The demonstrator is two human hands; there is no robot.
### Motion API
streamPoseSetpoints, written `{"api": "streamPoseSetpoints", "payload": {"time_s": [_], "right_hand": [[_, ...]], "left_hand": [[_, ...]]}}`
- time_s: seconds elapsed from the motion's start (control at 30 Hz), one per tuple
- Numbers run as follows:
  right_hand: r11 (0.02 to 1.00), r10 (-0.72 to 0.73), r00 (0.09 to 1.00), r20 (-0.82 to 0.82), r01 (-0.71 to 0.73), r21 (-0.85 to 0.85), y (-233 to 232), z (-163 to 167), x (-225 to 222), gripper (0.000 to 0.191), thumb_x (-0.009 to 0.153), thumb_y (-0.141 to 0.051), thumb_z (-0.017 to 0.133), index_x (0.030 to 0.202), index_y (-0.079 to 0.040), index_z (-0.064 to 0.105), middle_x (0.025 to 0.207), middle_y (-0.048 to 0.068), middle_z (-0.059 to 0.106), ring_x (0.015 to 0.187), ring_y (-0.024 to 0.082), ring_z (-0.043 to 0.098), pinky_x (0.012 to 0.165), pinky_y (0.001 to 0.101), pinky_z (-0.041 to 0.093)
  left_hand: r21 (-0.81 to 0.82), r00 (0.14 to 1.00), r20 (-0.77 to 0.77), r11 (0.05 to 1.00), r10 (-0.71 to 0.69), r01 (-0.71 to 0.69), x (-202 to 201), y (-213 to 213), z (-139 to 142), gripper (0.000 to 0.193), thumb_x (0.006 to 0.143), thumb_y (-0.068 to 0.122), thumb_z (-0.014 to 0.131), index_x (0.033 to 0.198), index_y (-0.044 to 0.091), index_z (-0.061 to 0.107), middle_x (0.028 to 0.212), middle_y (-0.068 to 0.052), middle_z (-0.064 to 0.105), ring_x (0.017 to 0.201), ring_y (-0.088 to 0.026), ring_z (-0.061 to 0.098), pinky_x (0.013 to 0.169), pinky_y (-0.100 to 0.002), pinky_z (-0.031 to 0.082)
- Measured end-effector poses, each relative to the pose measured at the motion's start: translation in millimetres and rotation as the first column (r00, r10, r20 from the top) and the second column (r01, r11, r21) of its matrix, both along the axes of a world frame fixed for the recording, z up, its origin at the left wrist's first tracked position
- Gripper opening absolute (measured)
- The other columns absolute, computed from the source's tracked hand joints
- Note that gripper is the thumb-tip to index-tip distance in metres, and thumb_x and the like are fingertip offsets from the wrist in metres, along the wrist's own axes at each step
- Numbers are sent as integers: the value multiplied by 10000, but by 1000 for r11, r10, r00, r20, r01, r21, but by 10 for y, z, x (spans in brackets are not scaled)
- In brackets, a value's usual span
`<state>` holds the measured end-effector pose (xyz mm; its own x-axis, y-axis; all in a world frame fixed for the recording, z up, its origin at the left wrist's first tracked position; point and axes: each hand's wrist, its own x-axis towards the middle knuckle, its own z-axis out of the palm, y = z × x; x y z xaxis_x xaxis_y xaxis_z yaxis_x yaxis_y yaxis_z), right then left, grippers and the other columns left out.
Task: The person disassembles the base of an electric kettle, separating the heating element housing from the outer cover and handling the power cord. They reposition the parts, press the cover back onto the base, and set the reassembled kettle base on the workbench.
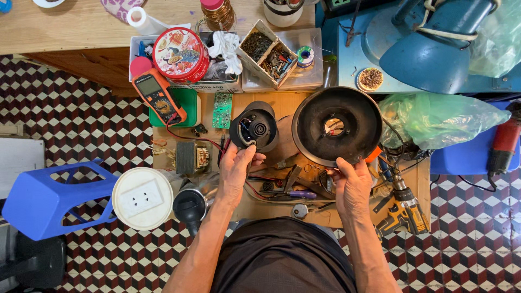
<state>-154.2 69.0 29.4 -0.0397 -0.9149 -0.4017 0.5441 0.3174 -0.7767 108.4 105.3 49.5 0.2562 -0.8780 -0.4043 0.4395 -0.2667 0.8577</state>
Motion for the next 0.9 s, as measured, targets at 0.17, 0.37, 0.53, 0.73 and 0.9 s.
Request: {"api": "streamPoseSetpoints", "payload": {"time_s": [0.17, 0.37, 0.53, 0.73, 0.9], "right_hand": [[999, 36, 991, 126, -40, 32, -20, -8, -41, 256, 963, -20, 639, 1216, -50, 613, 1114, 56, 689, 930, 136, 641, 757, 288, 530], [991, 46, 972, 232, -74, 113, -17, -27, -42, 255, 935, -22, 649, 1187, -47, 623, 1100, 56, 690, 938, 148, 632, 755, 295, 510], [979, -2, 960, 279, -55, 196, -13, -97, -65, 206, 907, -27, 687, 1102, -66, 631, 1050, 48, 671, 899, 140, 620, 731, 300, 508], [969, -28, 944, 330, -55, 240, 12, -187, -70, 149, 905, -24, 709, 1032, -47, 635, 1035, 72, 679, 904, 161, 630, 740, 311, 520], [961, -21, 940, 341, -76, 267, -9, -195, -54, 171, 882, -30, 711, 1041, -54, 651, 1033, 61, 697, 900, 158, 640, 724, 301, 512]], "left_hand": [[15, 1000, 8, 1000, 12, -12, 2, 17, -27, 280, 999, 169, 631, 1242, 30, 613, 1085, -65, 708, 916, -143, 702, 813, -297, 568], [52, 1000, 15, 999, 2, -3, 0, -5, 11, 284, 998, 183, 635, 1244, 43, 608, 1089, -58, 710, 920, -137, 701, 813, -291, 570], [49, 1000, 10, 999, 2, -2, 10, -12, 38, 304, 988, 184, 637, 1263, 57, 614, 1098, -44, 708, 917, -134, 694, 806, -289, 566], [43, 1000, -1, 999, 20, -20, 45, 40, 23, 283, 994, 183, 637, 1245, 52, 622, 1093, -40, 706, 915, -137, 695, 806, -288, 564], [35, 999, 1, 999, 35, -35, 64, 65, 13, 282, 996, 176, 632, 1247, 49, 615, 1092, -40, 705, 914, -132, 692, 803, -281, 555]]}}
